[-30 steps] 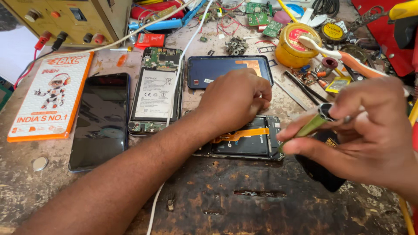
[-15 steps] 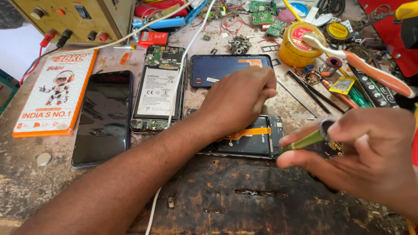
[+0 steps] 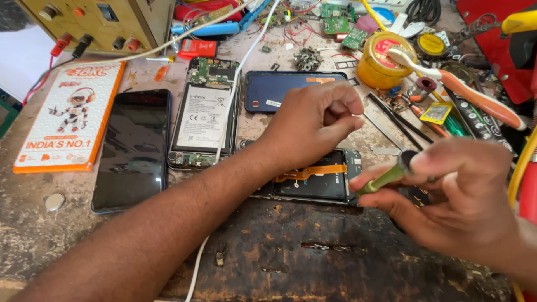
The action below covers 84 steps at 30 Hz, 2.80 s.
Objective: The person uses a green screwdriver to remove screws from the back of a disassembled smartphone. They then use tweezers to lift and remove a black metal shielding plate, exposing the internal components.
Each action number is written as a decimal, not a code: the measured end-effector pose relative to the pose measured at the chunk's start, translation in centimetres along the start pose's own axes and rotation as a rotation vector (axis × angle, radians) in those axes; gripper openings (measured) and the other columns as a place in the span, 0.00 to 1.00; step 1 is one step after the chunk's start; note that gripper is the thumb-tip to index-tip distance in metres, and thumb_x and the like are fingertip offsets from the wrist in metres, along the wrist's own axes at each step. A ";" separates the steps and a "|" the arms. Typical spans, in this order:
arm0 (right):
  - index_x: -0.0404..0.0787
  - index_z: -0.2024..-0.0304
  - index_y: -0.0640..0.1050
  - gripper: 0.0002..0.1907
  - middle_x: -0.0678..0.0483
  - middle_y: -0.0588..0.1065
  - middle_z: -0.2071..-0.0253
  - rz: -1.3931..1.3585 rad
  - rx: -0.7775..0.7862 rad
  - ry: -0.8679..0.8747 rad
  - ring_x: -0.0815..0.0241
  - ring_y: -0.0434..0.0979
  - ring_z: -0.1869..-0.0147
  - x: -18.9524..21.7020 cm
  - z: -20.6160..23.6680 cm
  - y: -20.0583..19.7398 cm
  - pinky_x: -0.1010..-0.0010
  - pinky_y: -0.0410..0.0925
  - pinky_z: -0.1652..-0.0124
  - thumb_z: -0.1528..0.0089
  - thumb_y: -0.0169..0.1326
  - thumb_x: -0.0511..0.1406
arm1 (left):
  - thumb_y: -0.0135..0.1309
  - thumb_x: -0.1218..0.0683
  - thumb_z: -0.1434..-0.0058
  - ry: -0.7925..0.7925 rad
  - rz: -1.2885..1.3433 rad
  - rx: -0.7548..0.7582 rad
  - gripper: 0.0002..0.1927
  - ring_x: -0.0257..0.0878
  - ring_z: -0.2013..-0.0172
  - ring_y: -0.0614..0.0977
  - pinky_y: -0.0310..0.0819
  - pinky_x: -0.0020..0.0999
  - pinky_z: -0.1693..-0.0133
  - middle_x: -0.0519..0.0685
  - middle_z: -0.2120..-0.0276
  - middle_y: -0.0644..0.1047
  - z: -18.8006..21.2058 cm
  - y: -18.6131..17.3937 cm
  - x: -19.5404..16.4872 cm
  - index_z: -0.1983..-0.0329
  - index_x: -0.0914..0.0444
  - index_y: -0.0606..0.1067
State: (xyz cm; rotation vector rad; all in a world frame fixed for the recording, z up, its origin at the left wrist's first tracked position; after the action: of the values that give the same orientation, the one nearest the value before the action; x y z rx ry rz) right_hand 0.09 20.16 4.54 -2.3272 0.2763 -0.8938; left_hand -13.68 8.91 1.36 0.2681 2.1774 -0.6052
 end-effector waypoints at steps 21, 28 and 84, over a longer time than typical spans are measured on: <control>0.31 0.49 0.73 0.07 0.44 0.80 0.53 -0.091 -0.529 0.227 0.58 0.84 0.49 1.5 -4.8 -7.0 0.72 0.77 0.43 0.27 0.52 0.29 | 0.50 0.54 0.24 -0.105 0.790 0.337 0.14 0.30 0.57 0.79 0.82 0.34 0.48 0.43 0.60 0.77 0.5 1.9 -3.4 0.38 0.61 0.71; 0.30 0.49 0.73 0.09 0.44 0.80 0.56 0.068 -0.466 0.207 0.61 0.83 0.50 2.0 -3.8 -6.2 0.72 0.77 0.44 0.27 0.54 0.31 | 0.48 0.53 0.22 -0.127 0.833 0.317 0.13 0.28 0.57 0.78 0.80 0.34 0.48 0.41 0.60 0.75 0.8 2.1 -3.4 0.39 0.60 0.71; 0.47 0.41 0.51 0.36 0.49 0.73 0.51 -0.043 -0.020 0.219 0.54 0.84 0.46 -2.0 -3.8 -1.2 0.65 0.83 0.52 0.39 0.58 0.22 | 0.54 0.65 0.41 0.057 -0.111 0.543 0.37 0.42 0.46 0.86 0.78 0.39 0.44 0.46 0.53 0.86 4.0 1.2 -4.9 0.28 0.56 0.60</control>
State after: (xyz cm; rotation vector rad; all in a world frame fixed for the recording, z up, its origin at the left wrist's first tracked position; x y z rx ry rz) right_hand -3.93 20.13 6.41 -2.2622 0.3282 -1.1742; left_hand -7.42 8.00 2.64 0.4549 2.0537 -1.2636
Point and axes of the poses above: each hand's wrist, its own z-axis away from the middle knuckle, its own y-axis out of the palm, x = y × z, the point moved 9 cm from there along -z, towards the middle knuckle
